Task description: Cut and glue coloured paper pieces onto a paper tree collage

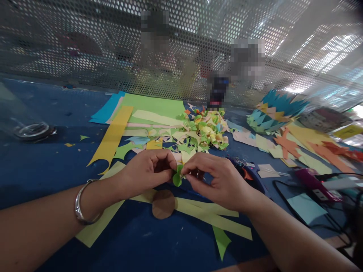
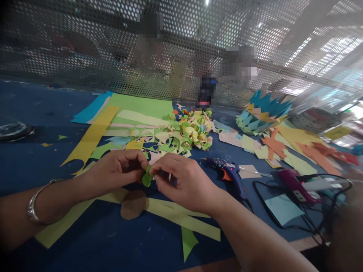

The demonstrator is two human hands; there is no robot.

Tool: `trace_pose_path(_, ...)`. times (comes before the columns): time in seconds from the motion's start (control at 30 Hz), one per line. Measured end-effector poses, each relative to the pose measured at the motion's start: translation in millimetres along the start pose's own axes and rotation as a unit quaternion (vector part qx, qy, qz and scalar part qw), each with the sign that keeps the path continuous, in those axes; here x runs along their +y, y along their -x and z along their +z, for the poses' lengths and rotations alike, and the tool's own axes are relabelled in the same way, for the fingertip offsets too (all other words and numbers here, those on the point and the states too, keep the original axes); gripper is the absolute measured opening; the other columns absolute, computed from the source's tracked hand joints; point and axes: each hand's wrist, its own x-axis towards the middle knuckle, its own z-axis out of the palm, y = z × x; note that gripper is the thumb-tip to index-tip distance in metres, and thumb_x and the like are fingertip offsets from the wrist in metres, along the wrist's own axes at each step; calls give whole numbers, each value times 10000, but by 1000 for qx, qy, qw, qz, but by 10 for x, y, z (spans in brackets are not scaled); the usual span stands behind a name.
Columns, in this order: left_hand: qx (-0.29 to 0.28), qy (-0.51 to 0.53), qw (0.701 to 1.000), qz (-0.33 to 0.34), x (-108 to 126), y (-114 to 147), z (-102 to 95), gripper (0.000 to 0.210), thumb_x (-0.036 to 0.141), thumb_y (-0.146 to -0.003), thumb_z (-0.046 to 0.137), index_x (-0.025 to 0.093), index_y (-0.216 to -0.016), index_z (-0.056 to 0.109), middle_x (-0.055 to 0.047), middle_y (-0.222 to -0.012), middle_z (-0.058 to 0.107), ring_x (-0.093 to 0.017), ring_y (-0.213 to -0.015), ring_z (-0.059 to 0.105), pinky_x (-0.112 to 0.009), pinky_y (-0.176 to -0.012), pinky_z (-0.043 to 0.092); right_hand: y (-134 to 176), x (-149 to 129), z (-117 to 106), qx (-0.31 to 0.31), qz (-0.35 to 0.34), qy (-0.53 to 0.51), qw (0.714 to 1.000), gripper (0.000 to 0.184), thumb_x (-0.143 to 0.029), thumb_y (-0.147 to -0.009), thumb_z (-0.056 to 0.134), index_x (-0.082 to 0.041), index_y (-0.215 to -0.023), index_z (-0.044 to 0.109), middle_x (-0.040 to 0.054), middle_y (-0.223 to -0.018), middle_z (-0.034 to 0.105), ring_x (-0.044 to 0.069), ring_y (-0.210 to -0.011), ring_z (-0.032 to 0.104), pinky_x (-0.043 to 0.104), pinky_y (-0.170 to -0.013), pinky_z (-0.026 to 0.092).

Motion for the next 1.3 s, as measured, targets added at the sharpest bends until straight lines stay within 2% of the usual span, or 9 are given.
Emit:
trace_pose_path(0.17, 34, -3, 999, 2, 2, 2, -2, 102, 125, -736, 670, 193, -804, 636, 12, -698, 681, -128, -657, 647, -229, -625, 496, 1, -3, 9, 30, 46, -32, 998, 131, -202, -932, 600, -196, -1054, 648, 41, -994, 678, 124, -800, 648, 261, -719, 548)
trace_pose_path(0.3, 61, -2, 998, 14, -2, 5, -1, 90, 143, -737, 682, 188, -798, 635, -2, -728, 671, -148, -678, 652, -264, -643, 512, -5, 19, 10, 56, 70, -71, 993, 171, -241, -923, 642, -191, -1087, 627, 40, -1012, 662, 128, -831, 650, 258, -739, 560)
trace_pose_path(0.6, 94, -82, 990, 66, -25, 46, 1, 31, 184, -784, 659, 204, -802, 644, -32, -842, 698, -162, -729, 652, -284, -676, 531, -28, -6, 50, 90, 67, -58, 992, 182, -205, -885, 667, -194, -1061, 621, 12, -926, 662, 112, -776, 632, 237, -705, 547)
trace_pose_path(1.07, 91, -135, 985, 55, -63, 55, 1, 13, 216, -819, 655, 211, -824, 666, -20, -840, 716, -166, -736, 664, -287, -673, 522, -32, -12, 80, 100, 57, -32, 993, 131, -184, -900, 646, -207, -1028, 632, -5, -894, 669, 104, -756, 638, 227, -698, 542)
trace_pose_path(1.3, 140, -135, 980, 45, -63, 44, 1, 60, 259, -799, 684, 212, -792, 647, -11, -770, 689, -166, -690, 653, -289, -639, 516, -21, 23, 73, 121, 74, -19, 990, 181, -241, -887, 691, -211, -1055, 631, 10, -965, 670, 112, -765, 662, 242, -693, 548)
